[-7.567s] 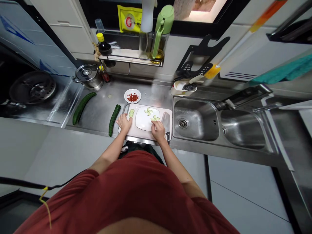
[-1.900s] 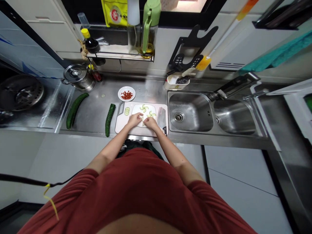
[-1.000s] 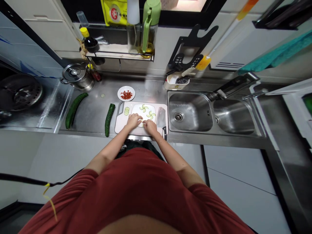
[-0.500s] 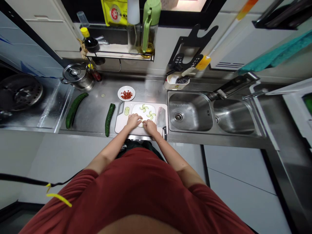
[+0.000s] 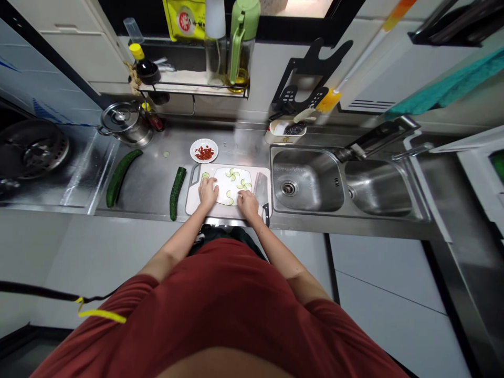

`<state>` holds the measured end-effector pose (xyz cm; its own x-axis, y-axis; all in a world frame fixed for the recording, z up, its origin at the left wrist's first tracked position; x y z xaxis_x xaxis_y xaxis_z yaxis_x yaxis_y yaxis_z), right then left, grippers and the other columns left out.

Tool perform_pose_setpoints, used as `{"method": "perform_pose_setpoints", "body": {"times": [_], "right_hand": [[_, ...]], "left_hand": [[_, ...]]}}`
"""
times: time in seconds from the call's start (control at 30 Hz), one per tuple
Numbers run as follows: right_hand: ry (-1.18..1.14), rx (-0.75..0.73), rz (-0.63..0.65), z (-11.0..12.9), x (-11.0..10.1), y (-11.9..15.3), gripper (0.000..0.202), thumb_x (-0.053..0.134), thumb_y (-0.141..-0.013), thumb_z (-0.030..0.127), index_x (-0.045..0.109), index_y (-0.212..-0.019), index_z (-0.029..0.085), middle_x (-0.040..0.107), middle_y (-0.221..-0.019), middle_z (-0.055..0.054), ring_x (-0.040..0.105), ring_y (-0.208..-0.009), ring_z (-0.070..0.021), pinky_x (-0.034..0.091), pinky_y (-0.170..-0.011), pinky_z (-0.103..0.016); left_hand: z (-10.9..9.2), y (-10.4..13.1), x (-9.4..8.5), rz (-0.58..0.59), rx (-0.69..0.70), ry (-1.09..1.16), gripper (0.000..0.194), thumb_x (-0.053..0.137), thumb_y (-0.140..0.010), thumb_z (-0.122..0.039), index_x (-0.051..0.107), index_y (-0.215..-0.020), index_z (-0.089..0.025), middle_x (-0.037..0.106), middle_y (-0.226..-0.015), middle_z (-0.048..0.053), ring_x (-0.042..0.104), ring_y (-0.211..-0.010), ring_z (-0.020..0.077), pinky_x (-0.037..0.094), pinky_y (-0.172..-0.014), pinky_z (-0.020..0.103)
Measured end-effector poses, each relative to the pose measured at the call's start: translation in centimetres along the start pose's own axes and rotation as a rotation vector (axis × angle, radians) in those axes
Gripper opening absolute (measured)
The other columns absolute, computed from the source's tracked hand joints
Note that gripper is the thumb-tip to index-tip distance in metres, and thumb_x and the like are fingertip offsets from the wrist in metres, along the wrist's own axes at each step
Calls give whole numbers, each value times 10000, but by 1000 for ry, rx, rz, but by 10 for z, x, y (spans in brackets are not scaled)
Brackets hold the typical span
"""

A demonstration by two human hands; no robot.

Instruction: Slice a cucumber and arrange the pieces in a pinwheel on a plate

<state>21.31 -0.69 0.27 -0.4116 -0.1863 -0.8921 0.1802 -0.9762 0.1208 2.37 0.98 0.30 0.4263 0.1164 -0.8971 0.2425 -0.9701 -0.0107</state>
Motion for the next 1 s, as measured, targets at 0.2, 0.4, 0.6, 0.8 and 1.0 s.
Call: {"method": "perform_pose_setpoints", "body": {"times": [0.2, 0.4, 0.6, 0.8, 1.0], "right_hand": [[-3, 275, -78, -21, -13, 0, 331, 414, -908, 277, 555, -1195, 191, 584, -1148, -111, 554, -928, -241, 409, -768, -333], [-53, 270, 9, -32, -9, -8, 320, 383, -906, 227, 538, -1184, 186, 625, -1019, -98, 560, -850, -224, 410, -766, -331], [-56, 203, -21, -34, -4, -14, 309, 363, -895, 172, 546, -1144, 184, 617, -1071, -97, 548, -878, -218, 403, -784, -320], [-48, 172, -15, -36, -5, -17, 342, 347, -907, 157, 567, -1170, 161, 611, -1072, -108, 537, -880, -214, 385, -790, -309], [69, 26, -15, -23, -8, -5, 350, 391, -953, 273, 617, -1213, 212, 557, -1103, -102, 491, -965, -234, 365, -792, -309]], "left_hand": [[9, -2, -3, 21, -137, 15, 274, 486, -880, -246, 576, -1138, -243, 659, -999, 65, 592, -1003, 239, 414, -858, 339], [7, 1, -5, 73, -201, 2, 270, 468, -882, -251, 602, -1116, -257, 701, -914, 51, 624, -959, 242, 398, -851, 343], [6, 2, -6, 85, -210, -3, 282, 450, -884, -249, 598, -1124, -259, 705, -909, 47, 623, -963, 240, 386, -865, 347], [8, 4, -5, 84, -209, -7, 277, 449, -890, -258, 585, -1131, -251, 690, -907, 60, 604, -962, 254, 374, -860, 364], [-1, 8, -12, 50, -17, -41, 270, 495, -903, -357, 628, -1116, -259, 617, -1120, 90, 492, -1099, 276, 337, -912, 399]]}}
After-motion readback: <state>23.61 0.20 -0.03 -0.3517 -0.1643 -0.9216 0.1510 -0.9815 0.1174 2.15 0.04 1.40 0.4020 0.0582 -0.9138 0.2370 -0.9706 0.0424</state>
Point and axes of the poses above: each hand's wrist, its own y-axis away from the middle knuckle, its own x-axis out of the palm, z = x × y, the point moved 1 cm from there along -y, towards the middle knuckle
